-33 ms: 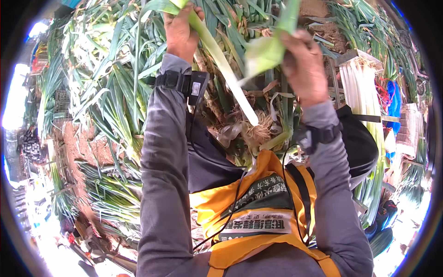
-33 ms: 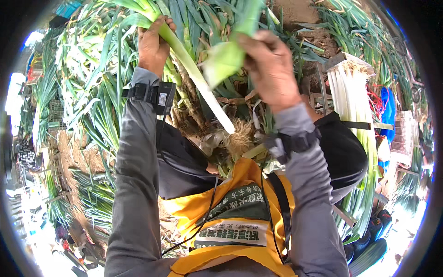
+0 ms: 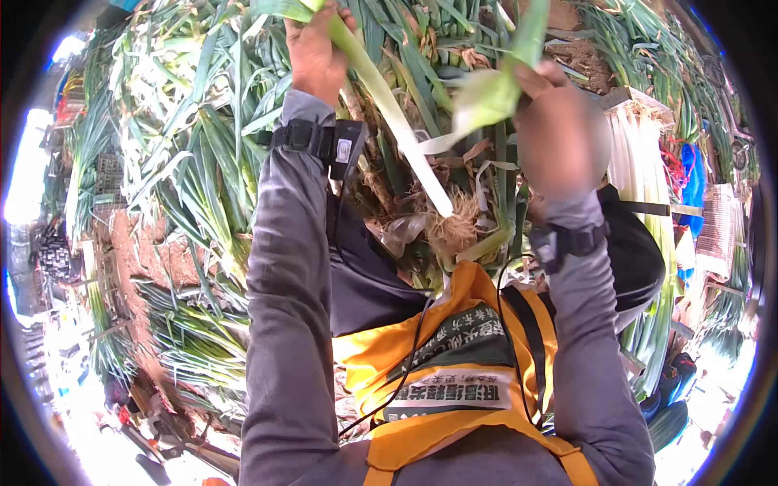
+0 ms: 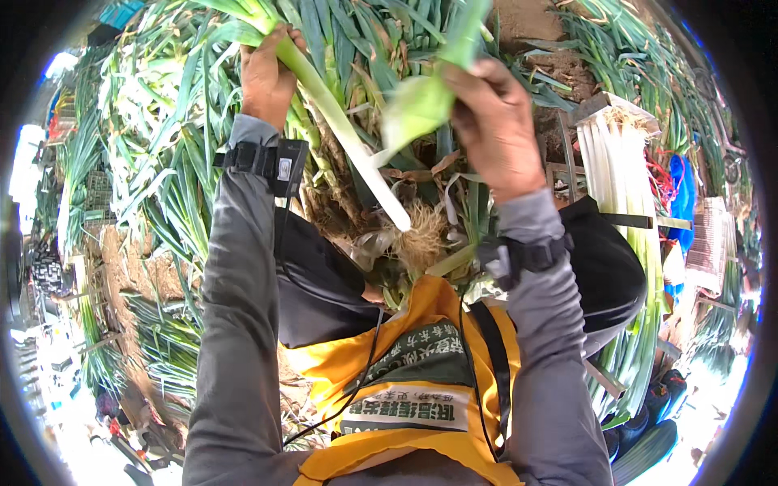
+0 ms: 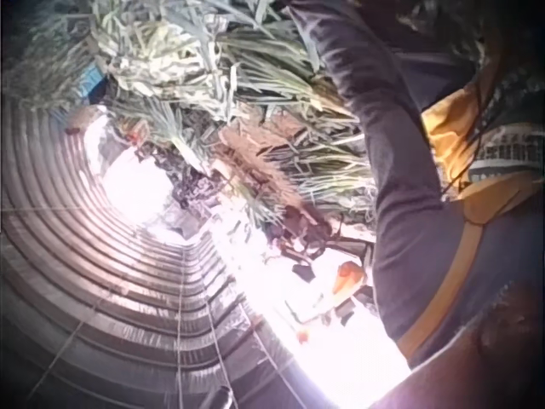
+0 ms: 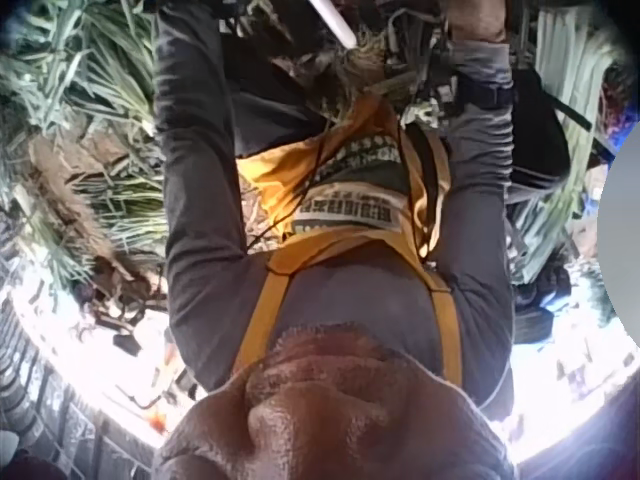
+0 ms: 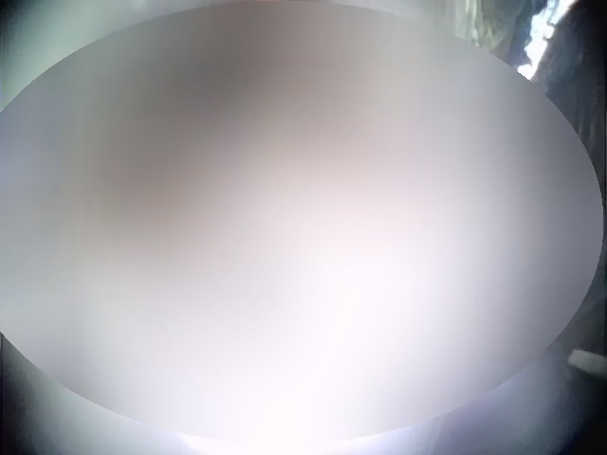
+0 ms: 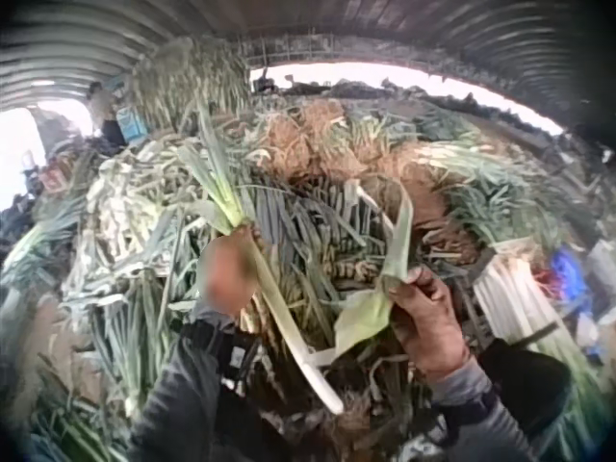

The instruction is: Peeling, trimming, and sorting leeks for storage in a crate.

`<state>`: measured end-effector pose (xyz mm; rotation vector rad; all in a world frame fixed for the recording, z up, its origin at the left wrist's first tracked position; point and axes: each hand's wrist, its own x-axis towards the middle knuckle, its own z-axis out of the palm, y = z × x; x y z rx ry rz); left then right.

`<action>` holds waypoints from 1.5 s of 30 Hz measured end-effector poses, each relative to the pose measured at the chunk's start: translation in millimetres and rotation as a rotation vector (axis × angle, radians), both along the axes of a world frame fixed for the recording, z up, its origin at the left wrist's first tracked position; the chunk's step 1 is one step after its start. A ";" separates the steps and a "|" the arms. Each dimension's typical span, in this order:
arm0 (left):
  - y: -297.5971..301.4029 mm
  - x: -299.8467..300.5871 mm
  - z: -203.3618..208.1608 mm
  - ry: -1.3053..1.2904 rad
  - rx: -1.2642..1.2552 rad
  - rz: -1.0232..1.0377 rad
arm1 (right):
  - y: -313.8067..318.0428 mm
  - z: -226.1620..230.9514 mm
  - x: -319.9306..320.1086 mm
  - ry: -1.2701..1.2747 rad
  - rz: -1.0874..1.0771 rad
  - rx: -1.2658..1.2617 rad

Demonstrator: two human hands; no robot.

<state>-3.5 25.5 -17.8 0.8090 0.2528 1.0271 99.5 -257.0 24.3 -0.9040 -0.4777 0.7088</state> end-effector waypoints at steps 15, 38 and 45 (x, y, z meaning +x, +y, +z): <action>19.6 -23.9 25.8 -0.147 0.140 0.162 | -181.2 -286.2 72.9 -1.458 0.114 -1.521; 46.0 -42.0 18.4 -0.250 -0.016 0.024 | 15.9 -111.2 -38.0 -1.365 0.070 -0.815; 40.3 -38.4 15.6 -0.282 -0.078 0.009 | 8.4 -105.7 -28.6 -1.350 -0.007 -0.809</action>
